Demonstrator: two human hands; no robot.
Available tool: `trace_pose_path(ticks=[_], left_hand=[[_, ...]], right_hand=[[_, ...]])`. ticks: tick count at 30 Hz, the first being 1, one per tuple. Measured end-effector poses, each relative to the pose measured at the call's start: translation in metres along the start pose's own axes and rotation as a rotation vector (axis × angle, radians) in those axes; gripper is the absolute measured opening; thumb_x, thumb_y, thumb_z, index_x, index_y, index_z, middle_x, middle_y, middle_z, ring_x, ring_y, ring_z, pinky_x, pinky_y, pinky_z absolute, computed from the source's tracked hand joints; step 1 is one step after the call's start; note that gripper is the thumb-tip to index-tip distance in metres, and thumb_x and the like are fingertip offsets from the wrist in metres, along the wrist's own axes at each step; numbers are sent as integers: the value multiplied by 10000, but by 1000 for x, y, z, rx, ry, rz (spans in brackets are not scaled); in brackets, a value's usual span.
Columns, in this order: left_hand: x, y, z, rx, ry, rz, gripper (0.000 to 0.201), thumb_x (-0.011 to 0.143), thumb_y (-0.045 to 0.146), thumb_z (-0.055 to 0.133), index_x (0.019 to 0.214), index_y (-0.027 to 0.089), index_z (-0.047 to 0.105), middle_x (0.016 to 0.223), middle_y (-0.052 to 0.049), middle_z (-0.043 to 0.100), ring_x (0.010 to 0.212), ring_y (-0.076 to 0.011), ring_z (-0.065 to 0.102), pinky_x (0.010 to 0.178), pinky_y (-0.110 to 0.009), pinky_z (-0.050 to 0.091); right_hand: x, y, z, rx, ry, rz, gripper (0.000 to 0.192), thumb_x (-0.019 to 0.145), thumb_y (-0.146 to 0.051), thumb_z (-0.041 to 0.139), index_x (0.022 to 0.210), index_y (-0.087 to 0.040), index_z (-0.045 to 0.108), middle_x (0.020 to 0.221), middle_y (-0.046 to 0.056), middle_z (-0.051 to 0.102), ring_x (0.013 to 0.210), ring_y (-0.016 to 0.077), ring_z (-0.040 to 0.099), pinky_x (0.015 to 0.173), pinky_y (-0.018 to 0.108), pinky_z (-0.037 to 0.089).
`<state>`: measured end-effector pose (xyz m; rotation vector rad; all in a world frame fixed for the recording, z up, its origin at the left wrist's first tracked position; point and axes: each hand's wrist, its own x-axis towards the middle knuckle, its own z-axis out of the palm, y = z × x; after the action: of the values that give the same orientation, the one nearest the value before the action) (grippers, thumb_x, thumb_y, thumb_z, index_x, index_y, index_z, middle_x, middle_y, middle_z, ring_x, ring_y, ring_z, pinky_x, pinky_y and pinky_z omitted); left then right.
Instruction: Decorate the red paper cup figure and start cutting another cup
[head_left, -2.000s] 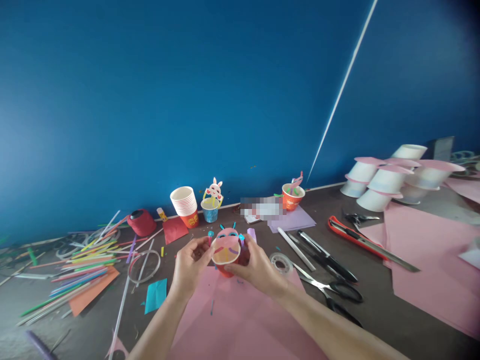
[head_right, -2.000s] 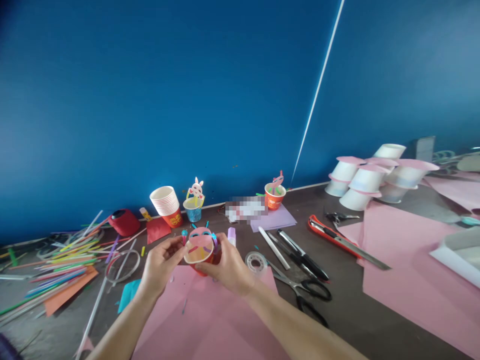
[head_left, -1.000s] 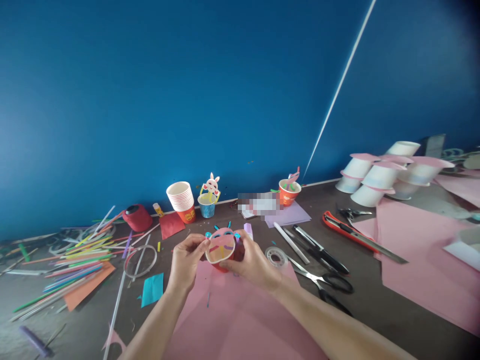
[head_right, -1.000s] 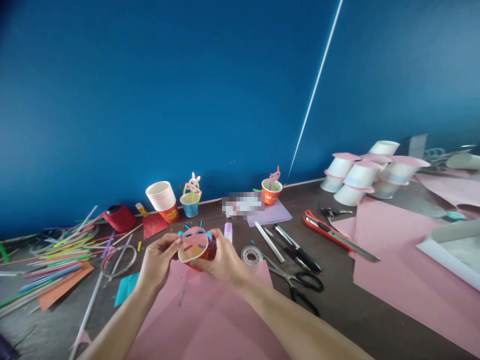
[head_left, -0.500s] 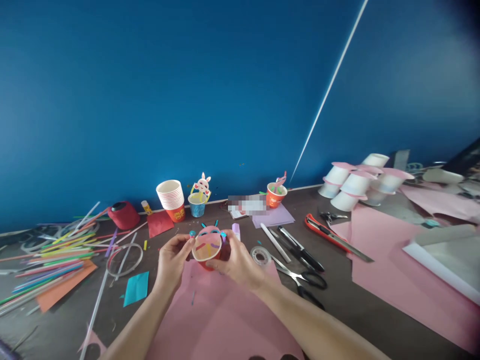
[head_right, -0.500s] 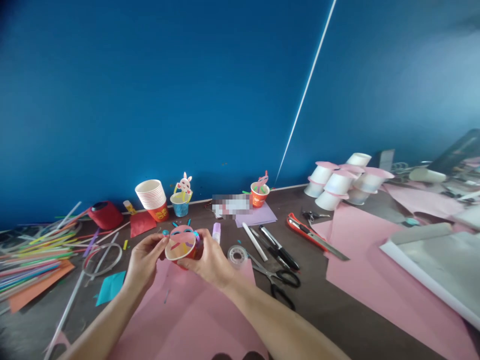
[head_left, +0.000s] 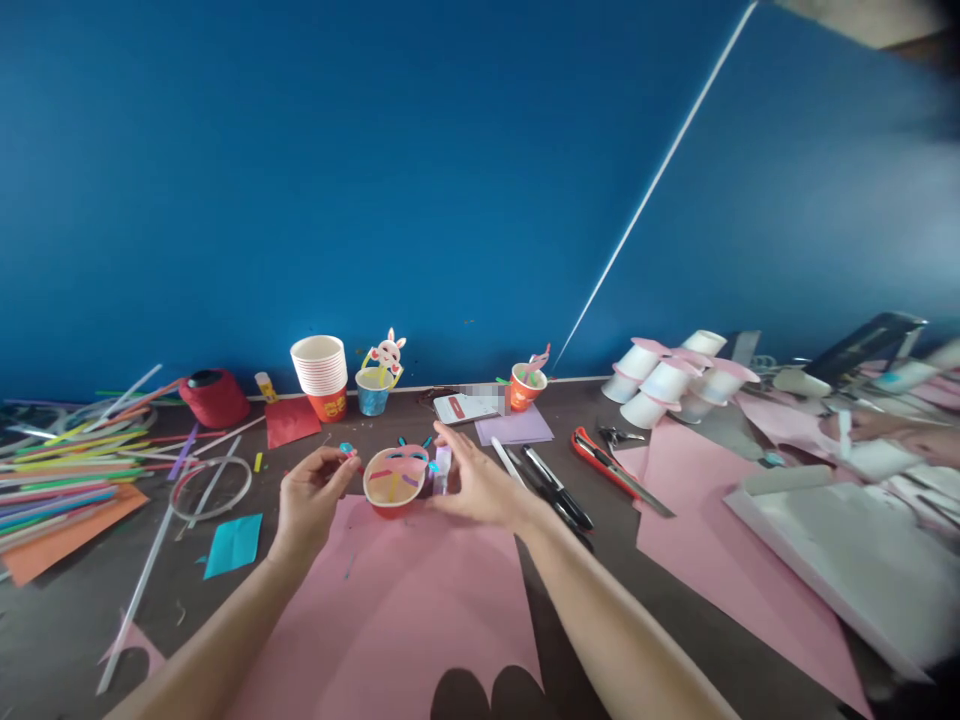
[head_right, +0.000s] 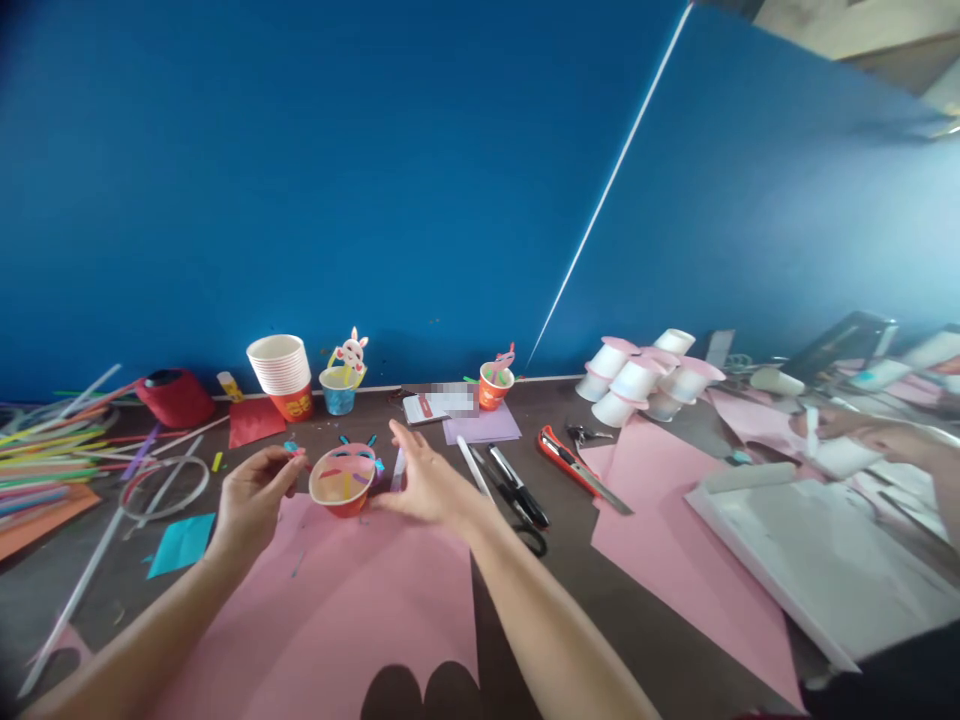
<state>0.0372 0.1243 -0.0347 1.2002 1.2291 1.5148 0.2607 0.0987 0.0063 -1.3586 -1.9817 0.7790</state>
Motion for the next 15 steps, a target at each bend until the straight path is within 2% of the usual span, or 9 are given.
trace_pose_path(ticks=[1,3,5,7,10,12,15], left_hand=[[0,1,0,0,2,-7,186,613,282,691,712,149,608,556,38,560,428,-50,410,404,-172,323],[-1,2,1,-11,5,-29,189,605,281,692,709,149,604,558,39,564,421,-47,411,396,-170,317],[-1,3,1,-28,7,-50,202,605,289,690,719,148,602,584,32,578,422,-47,417,387,-169,314],[-1,4,2,-44,13,-56,204,615,295,684,722,145,598,591,32,573,425,-45,420,388,-167,319],[-1,2,2,-76,44,-46,202,617,299,687,698,148,580,583,42,553,431,-43,425,400,-166,339],[-1,-1,2,-103,56,-34,215,604,299,701,686,152,567,581,44,552,430,-46,431,397,-167,347],[-1,-6,0,-146,37,-22,222,605,296,707,710,153,574,579,37,562,432,-52,439,392,-168,354]], right_hand=[[-1,1,-13,-26,9,18,789,627,-329,700,1309,-233,316,1195,91,486,898,177,561,817,338,433],[-5,3,-37,-64,98,66,507,753,-292,566,1234,-244,415,1089,53,548,684,111,558,712,302,454],[-12,7,-52,-135,182,90,373,790,-275,508,1160,-231,483,997,36,577,707,120,552,716,299,446],[-20,12,-53,-229,162,68,398,747,-285,569,1136,-227,504,1008,39,574,867,165,547,803,327,421],[-33,22,-35,-322,42,43,588,642,-326,681,1181,-218,472,1147,67,521,1107,229,440,928,367,348],[-39,27,-20,-339,24,73,663,633,-346,689,1225,-199,430,1196,86,487,1156,236,399,959,369,324],[-44,32,-6,-384,-3,93,699,636,-333,685,1255,-178,399,1191,101,480,1143,241,408,978,372,305]])
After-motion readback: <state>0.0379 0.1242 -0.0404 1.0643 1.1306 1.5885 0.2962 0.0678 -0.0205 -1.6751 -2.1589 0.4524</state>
